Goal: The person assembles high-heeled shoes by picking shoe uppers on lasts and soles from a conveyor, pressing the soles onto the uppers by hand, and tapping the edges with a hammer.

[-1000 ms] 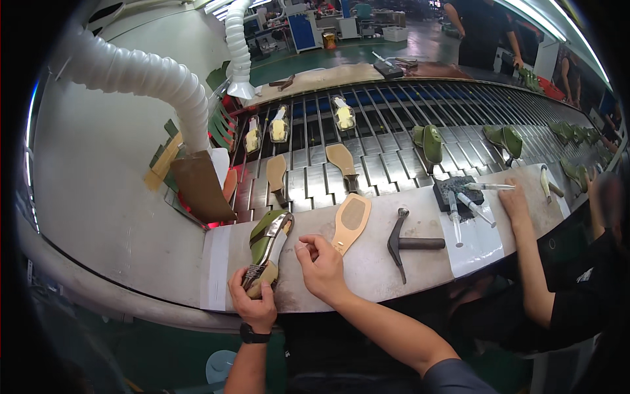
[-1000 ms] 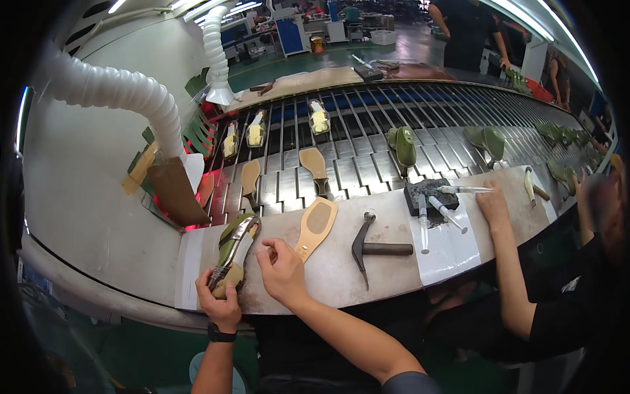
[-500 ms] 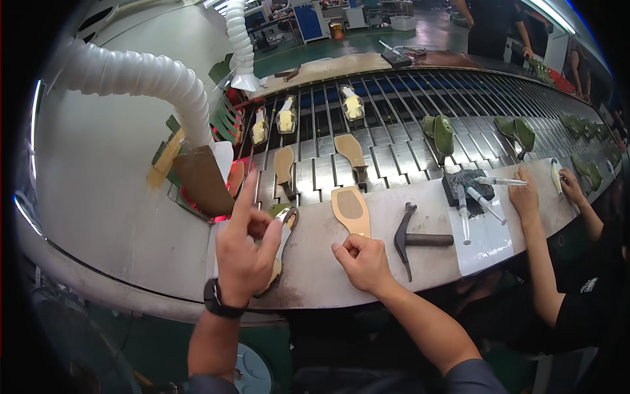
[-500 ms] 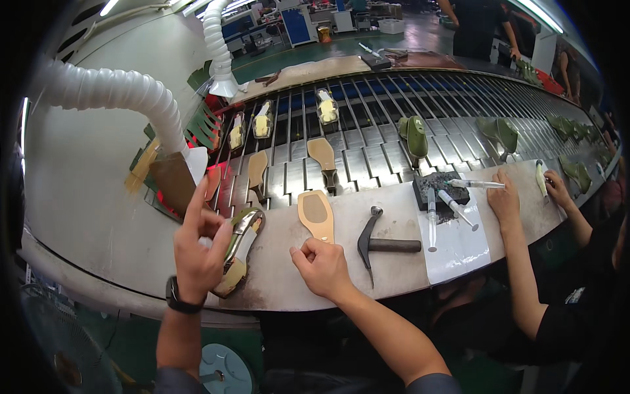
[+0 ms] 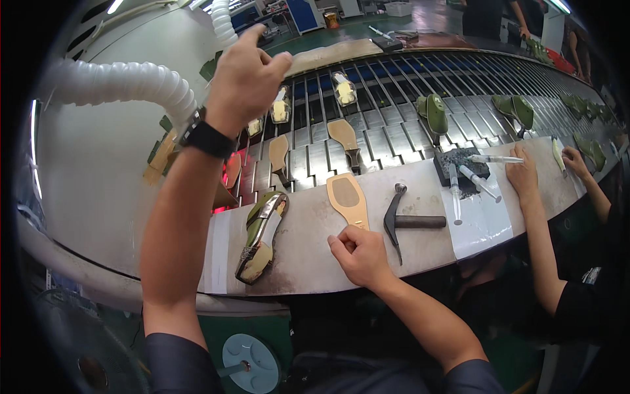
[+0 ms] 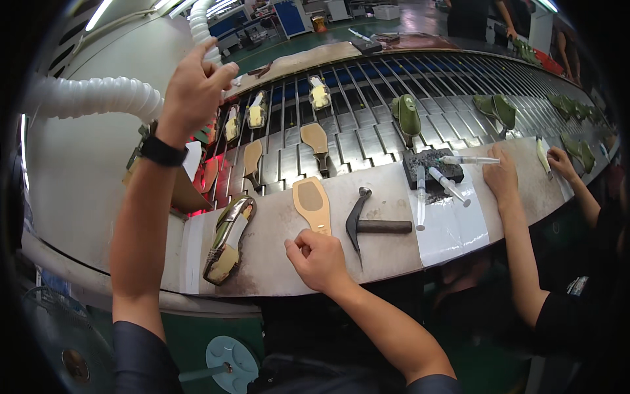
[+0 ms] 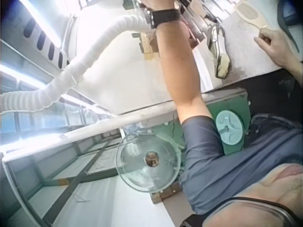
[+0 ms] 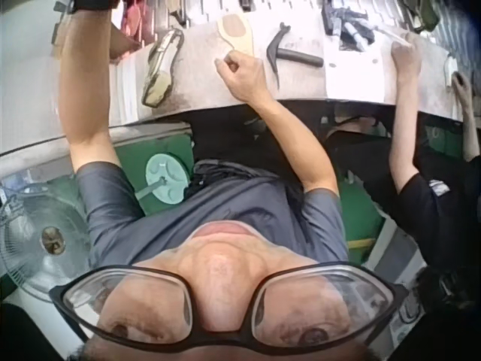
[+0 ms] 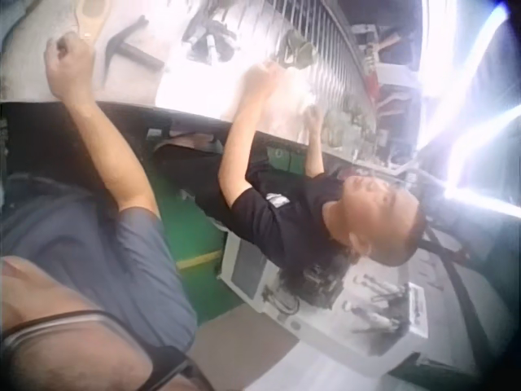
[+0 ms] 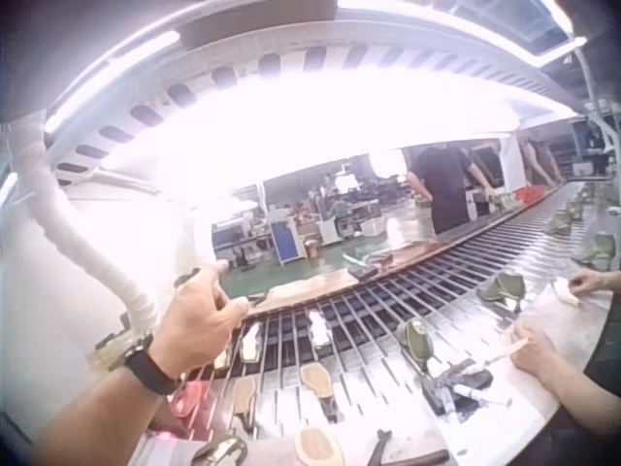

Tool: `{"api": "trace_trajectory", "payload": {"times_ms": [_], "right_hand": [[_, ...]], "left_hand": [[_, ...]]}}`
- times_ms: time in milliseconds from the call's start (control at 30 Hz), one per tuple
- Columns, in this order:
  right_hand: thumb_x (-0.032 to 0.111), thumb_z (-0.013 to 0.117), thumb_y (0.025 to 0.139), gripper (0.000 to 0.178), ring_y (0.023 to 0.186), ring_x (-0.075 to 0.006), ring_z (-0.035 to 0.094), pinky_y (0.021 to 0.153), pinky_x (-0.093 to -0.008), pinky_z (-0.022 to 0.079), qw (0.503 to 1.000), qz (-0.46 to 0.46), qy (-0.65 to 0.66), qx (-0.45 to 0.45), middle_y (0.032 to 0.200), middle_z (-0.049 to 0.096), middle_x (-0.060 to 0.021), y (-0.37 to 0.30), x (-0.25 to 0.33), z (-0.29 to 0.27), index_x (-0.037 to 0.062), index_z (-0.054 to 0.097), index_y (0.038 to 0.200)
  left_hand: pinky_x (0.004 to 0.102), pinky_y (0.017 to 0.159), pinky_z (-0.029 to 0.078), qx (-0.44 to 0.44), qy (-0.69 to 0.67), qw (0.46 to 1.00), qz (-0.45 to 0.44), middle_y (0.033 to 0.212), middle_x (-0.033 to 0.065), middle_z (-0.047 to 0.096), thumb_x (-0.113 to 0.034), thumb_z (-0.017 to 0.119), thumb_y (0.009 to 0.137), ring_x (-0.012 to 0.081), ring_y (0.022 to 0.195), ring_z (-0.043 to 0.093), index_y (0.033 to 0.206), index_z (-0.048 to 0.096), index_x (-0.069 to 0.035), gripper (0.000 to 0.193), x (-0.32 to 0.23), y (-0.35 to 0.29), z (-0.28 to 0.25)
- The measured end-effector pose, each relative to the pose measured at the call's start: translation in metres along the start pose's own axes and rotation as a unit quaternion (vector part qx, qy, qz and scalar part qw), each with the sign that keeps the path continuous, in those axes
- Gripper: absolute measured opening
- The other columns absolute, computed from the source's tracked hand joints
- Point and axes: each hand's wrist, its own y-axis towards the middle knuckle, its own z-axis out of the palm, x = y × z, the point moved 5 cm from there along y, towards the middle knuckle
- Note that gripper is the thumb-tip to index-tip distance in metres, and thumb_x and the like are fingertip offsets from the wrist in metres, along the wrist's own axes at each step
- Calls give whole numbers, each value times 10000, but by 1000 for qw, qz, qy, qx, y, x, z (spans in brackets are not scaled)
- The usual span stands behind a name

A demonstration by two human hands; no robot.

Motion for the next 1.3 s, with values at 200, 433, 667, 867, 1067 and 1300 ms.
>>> {"api": "trace_trajectory", "payload": {"times_ms": [200,433,667,867,1067,1300], "right_hand": [[207,764,919,269,497,-194,575,524,-362,448,1000,28,13,-1,571,601,-108,4,40,-30,-1,678,771],[121,753,864,136,488,-131,526,533,-340,431,997,-30,-60,46,533,545,-53,-12,13,1,8,680,845],[138,760,890,175,469,-161,532,517,-342,427,1000,5,3,-2,536,551,-68,-2,0,1,8,672,813],[190,766,905,270,486,-241,587,532,-384,468,999,5,-26,43,548,568,-106,-7,11,0,22,631,743],[184,779,893,203,606,-271,638,603,-390,500,998,8,-23,49,688,638,-132,-15,14,-5,10,675,878],[147,832,811,500,1231,-424,611,1065,-473,503,967,-160,-199,-5,1313,630,-268,-49,19,-33,-70,659,1228]], "left_hand": [[292,603,514,134,-223,915,308,802,70,686,32,731,870,185,617,637,1141,776,-22,280,-146,-152,-34],[277,523,406,-7,-396,837,377,806,54,636,45,656,889,136,574,544,1156,838,-157,381,-201,-219,-74],[344,680,588,132,-305,899,286,987,182,752,-44,758,909,281,757,736,1011,692,-20,124,-153,-222,-110],[457,989,545,17,65,997,-48,1220,244,680,-195,821,880,433,1141,666,1372,619,32,578,-10,-299,-48],[476,992,528,-17,55,955,-290,1235,285,693,-156,769,946,447,1142,677,1378,578,53,517,63,-392,-25],[379,779,567,-25,-1,954,-299,926,166,761,-111,791,940,288,845,739,1156,695,42,282,40,-358,-78]]}}
